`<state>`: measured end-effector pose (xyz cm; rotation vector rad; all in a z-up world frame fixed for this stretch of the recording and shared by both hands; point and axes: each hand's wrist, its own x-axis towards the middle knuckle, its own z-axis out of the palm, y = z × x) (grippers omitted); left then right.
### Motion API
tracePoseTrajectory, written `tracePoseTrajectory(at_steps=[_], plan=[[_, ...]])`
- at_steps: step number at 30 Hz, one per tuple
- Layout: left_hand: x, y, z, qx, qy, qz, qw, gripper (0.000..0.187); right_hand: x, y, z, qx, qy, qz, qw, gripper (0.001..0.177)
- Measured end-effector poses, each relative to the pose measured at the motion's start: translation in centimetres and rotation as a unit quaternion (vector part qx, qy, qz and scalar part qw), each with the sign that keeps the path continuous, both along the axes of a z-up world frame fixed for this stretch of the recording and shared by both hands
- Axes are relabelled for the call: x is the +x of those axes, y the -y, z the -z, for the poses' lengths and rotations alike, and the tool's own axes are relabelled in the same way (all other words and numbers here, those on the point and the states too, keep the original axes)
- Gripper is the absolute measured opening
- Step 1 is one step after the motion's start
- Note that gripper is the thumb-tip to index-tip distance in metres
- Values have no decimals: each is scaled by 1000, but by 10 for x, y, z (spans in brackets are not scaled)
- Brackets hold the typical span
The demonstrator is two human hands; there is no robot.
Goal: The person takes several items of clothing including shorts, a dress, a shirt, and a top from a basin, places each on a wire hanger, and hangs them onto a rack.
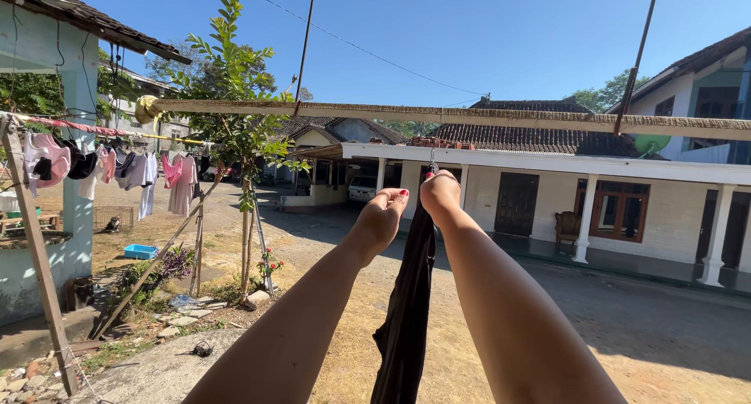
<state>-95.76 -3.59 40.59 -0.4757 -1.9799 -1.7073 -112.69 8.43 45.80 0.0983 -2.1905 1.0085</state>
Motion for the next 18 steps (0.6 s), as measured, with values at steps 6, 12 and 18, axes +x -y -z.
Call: tracePoseTrajectory(at_steps=[6,12,18], plan=[[19,-11,-6,-69,-18,-49,996,47,87,-9,3,-123,-11,-114,986,41],[70,-30,28,-19,1,-21,1000,43,190,-22,45,-95,-42,-50,993,53],[147,-58,92,-78,-129,-88,985,42,285,-71,103,-106,-67,-187,974,41]])
